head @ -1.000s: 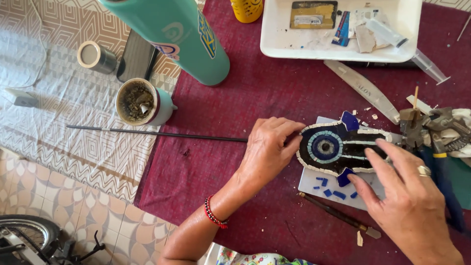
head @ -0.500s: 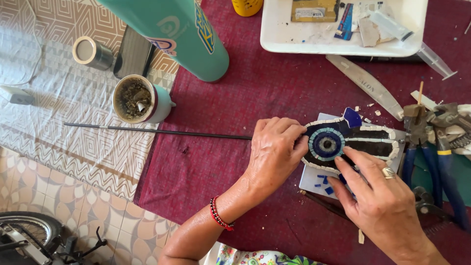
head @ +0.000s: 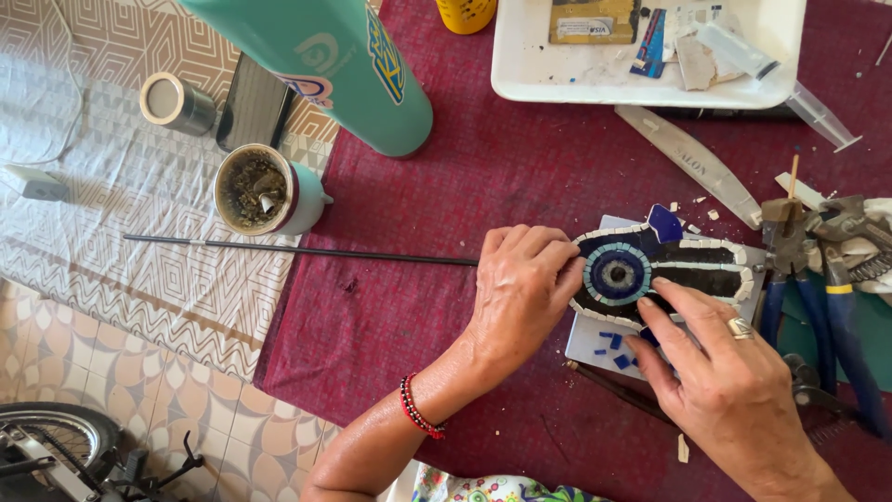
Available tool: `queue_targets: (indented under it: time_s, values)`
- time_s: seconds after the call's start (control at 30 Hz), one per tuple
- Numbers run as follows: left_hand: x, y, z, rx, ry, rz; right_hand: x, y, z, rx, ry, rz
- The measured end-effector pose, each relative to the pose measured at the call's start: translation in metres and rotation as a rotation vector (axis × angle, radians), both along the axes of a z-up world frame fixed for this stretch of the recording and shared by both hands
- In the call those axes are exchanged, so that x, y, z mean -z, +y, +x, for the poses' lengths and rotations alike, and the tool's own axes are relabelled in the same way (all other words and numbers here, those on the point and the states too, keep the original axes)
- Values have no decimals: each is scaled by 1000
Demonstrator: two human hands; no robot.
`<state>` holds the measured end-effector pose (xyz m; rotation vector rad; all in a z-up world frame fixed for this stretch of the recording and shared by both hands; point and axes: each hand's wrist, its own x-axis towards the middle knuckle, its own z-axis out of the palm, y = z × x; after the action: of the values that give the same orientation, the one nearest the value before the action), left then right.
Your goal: Trimming small glass tiles using nippers and fitting them into a Hamsa-shaped mosaic design.
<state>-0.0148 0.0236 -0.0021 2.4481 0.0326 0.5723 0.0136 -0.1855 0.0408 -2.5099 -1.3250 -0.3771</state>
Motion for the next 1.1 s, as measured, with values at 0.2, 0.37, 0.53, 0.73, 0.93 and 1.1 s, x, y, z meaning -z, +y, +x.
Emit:
queue_targets:
  time_s: [0.2,0.37,0.53,0.73,0.93,1.1]
  values:
    - [9,15,-1,27,176,-289,1,-5,0,25,-31,-28]
    - [6,21,-4,107,100,-219,6,-13,1,24,14,-65]
    - [2,18,-3,196,1,-11,13,-36,9,78,34,-98]
    - [-2,14,-3,213,-11,68,3,-56,10,182,-30,-17]
    - [-17,7,-8,203,26,50,8,-72,-6,232,7,-10]
    - [-9,-14,-17,399,-34,-83,5,-64,-21,116,127,-35]
